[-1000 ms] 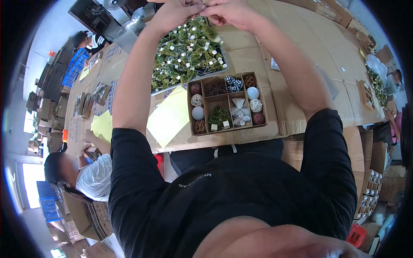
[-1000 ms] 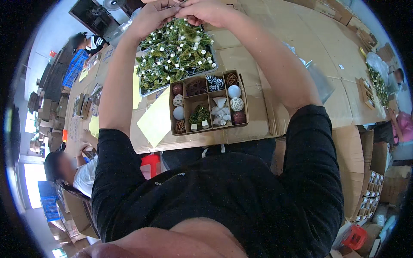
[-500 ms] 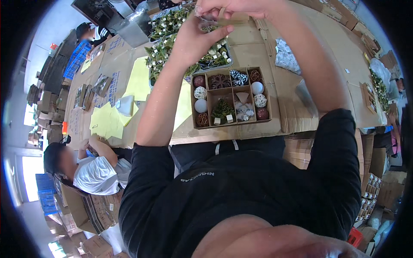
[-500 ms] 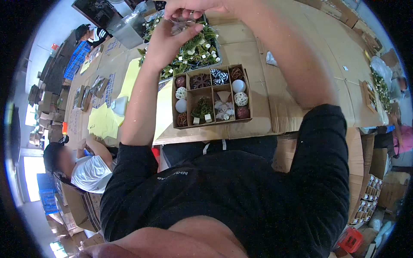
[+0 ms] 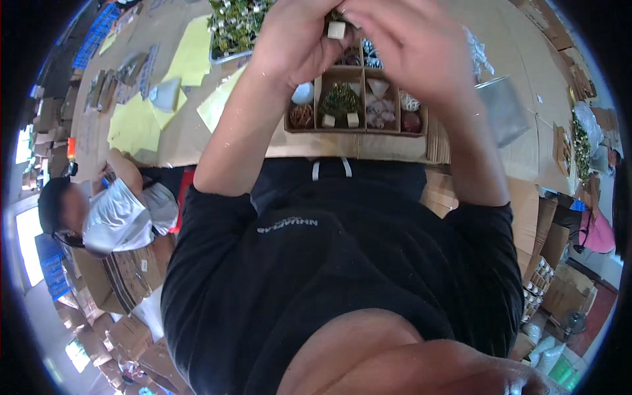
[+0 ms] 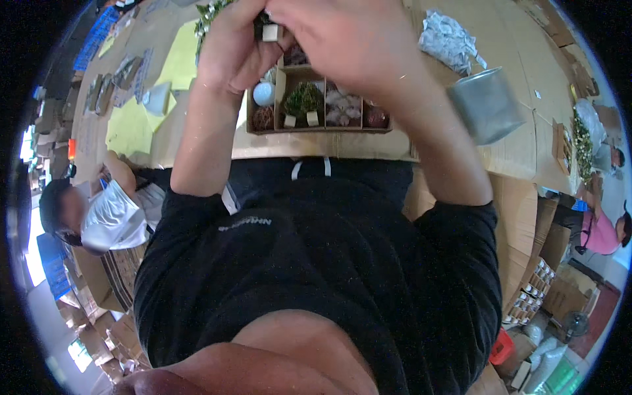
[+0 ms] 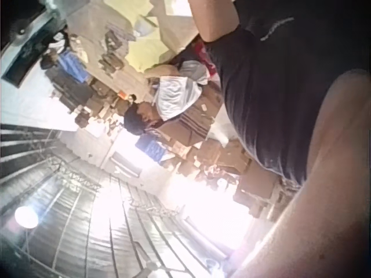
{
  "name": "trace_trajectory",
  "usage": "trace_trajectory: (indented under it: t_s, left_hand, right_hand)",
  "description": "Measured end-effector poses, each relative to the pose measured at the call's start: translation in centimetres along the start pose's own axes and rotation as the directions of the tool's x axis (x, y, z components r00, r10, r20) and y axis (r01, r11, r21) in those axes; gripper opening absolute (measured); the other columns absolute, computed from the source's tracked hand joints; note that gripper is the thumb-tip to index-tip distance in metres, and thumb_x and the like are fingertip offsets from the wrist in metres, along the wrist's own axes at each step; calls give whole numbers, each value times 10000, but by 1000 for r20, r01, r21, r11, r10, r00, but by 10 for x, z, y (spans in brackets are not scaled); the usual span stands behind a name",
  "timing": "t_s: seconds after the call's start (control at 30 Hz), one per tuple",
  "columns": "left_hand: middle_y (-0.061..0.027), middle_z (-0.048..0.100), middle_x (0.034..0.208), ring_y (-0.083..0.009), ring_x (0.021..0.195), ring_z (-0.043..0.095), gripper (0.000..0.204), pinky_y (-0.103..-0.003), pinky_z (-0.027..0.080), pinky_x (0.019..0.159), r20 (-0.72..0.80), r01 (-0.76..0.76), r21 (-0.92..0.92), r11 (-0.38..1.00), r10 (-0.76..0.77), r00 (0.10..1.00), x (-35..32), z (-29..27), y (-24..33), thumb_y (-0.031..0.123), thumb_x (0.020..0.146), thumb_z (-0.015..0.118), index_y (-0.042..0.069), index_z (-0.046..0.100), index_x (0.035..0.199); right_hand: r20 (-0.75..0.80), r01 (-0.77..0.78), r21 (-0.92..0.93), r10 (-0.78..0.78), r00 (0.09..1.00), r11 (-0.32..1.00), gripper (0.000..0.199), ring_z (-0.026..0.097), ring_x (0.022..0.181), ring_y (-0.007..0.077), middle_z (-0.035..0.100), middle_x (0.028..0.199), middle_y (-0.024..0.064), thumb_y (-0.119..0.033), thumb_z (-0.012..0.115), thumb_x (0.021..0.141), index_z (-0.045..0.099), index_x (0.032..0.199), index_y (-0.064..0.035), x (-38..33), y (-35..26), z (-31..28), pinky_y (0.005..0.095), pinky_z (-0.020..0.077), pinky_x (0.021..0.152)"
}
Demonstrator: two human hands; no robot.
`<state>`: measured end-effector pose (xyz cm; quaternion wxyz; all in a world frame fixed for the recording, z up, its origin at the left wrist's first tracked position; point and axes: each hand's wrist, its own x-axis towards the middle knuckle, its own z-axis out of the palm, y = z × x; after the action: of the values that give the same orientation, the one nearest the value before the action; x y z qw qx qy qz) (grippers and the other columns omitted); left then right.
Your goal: Packing various Christmas-themed ornaments and decorative items into compartmentalized boxes.
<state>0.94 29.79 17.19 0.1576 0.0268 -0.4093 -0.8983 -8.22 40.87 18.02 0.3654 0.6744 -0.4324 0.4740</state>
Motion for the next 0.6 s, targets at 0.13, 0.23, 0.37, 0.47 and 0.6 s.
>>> trace_trajectory:
  t_s: [0.13,0.23,0.37,0.47,0.6]
  left_hand:
    - [-139,622,836,-293,751,636,65,-399,495,662,35,-255,811,527,391,920,-8,-5,-11,23,922,583,-3,551,972]
    - [-311,563,902,-535,850,559,295,-521,480,733,441,-617,777,123,594,673,-21,-15,-31,-12,881,542,-25,432,1155]
    - [-345,569,1075,-519,970,582,354,-504,498,777,347,-355,932,75,101,933,-30,-15,-32,-39,854,541,-36,435,1192]
    - [-343,575,1155,-515,1033,582,528,-484,503,816,752,-770,636,-48,262,605,-28,-25,-28,-50,823,538,-56,391,1330]
    - [-143,612,1278,-337,1171,582,697,-411,494,959,724,-736,660,-148,-138,676,-41,-24,-22,100,858,587,171,375,1519]
  right_hand:
    - [-236,-194,287,265,935,938,140,640,782,258,652,916,121,-90,651,915,702,1012,-3,-47,-21,9,361,522,701]
    - [63,-862,219,874,481,458,305,598,740,91,641,868,55,-120,652,955,593,1215,28,-18,-70,-21,219,469,639]
    - [250,-934,238,912,324,266,361,558,720,60,601,837,15,-156,680,952,564,1240,28,-27,-63,-26,219,459,605]
    - [408,-984,62,895,180,169,344,542,535,53,635,687,12,-338,596,998,605,1083,-4,-40,-77,-42,203,402,470]
    - [821,-897,94,544,-175,-431,415,536,416,63,640,605,44,-379,560,1016,612,899,16,-46,-88,-58,207,381,344]
